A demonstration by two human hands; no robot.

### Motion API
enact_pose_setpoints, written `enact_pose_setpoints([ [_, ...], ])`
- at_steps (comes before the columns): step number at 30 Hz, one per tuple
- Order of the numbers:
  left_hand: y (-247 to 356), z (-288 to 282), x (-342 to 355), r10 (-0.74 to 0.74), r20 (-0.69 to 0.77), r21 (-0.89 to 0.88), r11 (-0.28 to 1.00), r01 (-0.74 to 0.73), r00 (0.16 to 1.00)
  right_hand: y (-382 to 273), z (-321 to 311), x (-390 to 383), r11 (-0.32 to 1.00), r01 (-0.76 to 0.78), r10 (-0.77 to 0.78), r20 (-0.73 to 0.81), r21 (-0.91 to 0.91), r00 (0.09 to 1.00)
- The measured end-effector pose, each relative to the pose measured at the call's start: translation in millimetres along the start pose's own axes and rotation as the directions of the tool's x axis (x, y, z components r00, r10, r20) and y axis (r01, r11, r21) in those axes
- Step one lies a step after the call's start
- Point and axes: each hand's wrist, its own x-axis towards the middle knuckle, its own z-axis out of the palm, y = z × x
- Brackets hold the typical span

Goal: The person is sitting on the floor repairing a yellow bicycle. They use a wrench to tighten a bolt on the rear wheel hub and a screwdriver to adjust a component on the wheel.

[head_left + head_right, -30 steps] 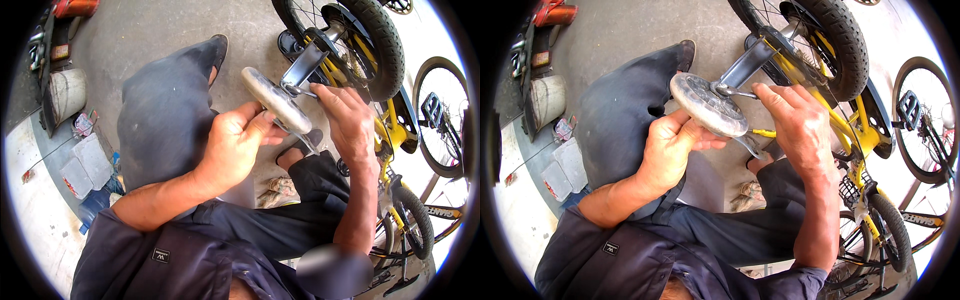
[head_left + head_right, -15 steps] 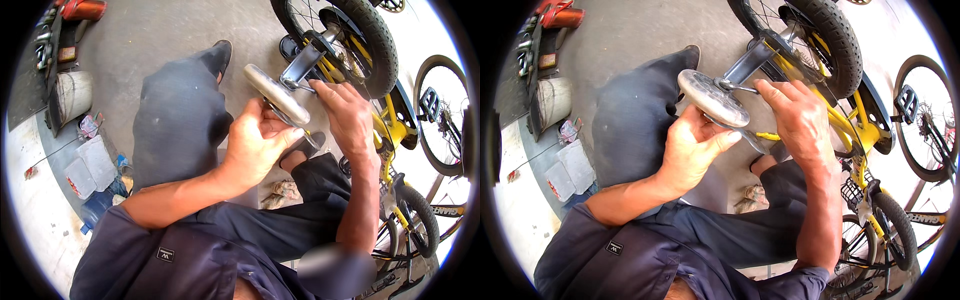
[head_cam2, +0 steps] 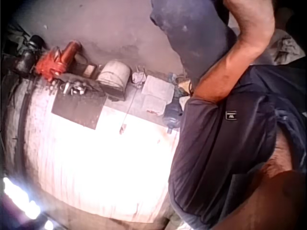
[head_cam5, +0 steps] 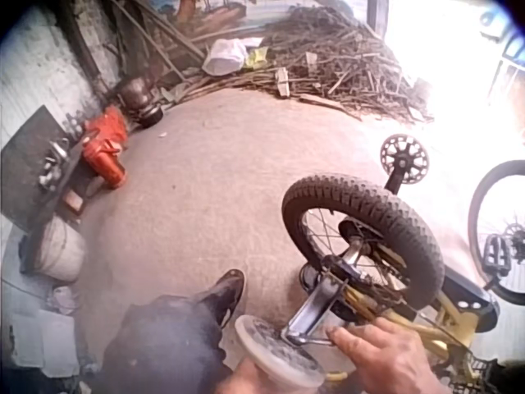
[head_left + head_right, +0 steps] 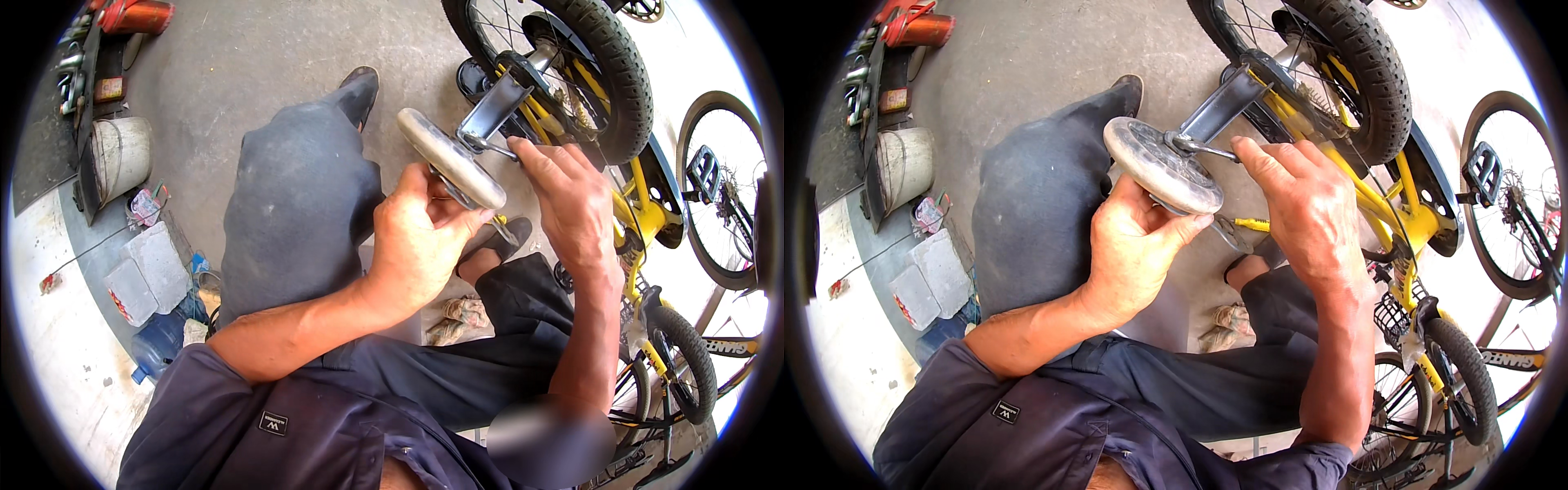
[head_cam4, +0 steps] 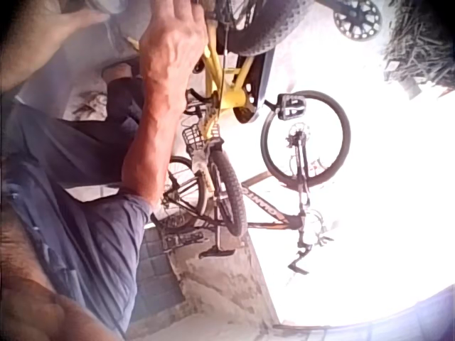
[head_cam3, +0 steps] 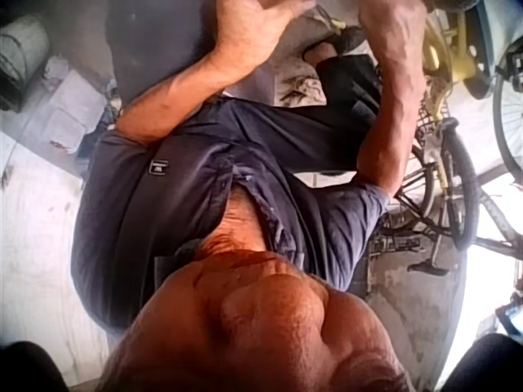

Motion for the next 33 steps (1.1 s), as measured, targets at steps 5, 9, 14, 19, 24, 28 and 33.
enact_pose_setpoints([
  [5,-0.3,-0.8,0.8,0.011,0.007,0.039,0.999,-0.012,1.0,-2.8,-5.2,-0.1,1.0,-0.006,0.006,0.035,-0.027,0.999],
  [9,1.1,0.3,0.2,0.016,-0.004,0.054,0.998,-0.016,1.0,-9.5,-13.9,0.8,0.998,-0.017,0.02,0.055,-0.054,0.998],
  [14,-1.2,0.6,1.2,0.024,-0.018,0.073,0.997,-0.022,1.0,-25.9,-30.1,2.8,0.994,-0.052,0.063,0.11,-0.098,0.992],
  [19,2.2,-0.4,-0.5,-0.02,-0.011,0.042,0.999,0.02,1.0,-49.8,-41.5,3.1,0.986,-0.09,0.1,0.068,-0.144,0.993],
  [24,-0.6,-1.0,0.5,0.036,-0.012,0.055,0.998,-0.035,0.999,-36.4,-41.9,-2.2,0.96,-0.186,0.183,-0.031,-0.211,0.983],
  [28,2.6,-2.2,-1.5,-0.027,0.061,0.031,0.999,0.025,0.998,-15.5,-34.1,-13.2,0.968,-0.244,0.242,-0.027,-0.056,0.97],
  [33,1.3,-3.3,-1.6,-0.009,0.069,0.009,1.0,0.008,0.998,-8.9,-22.4,-12.2,0.973,-0.228,0.229,-0.019,0.041,0.973],
])
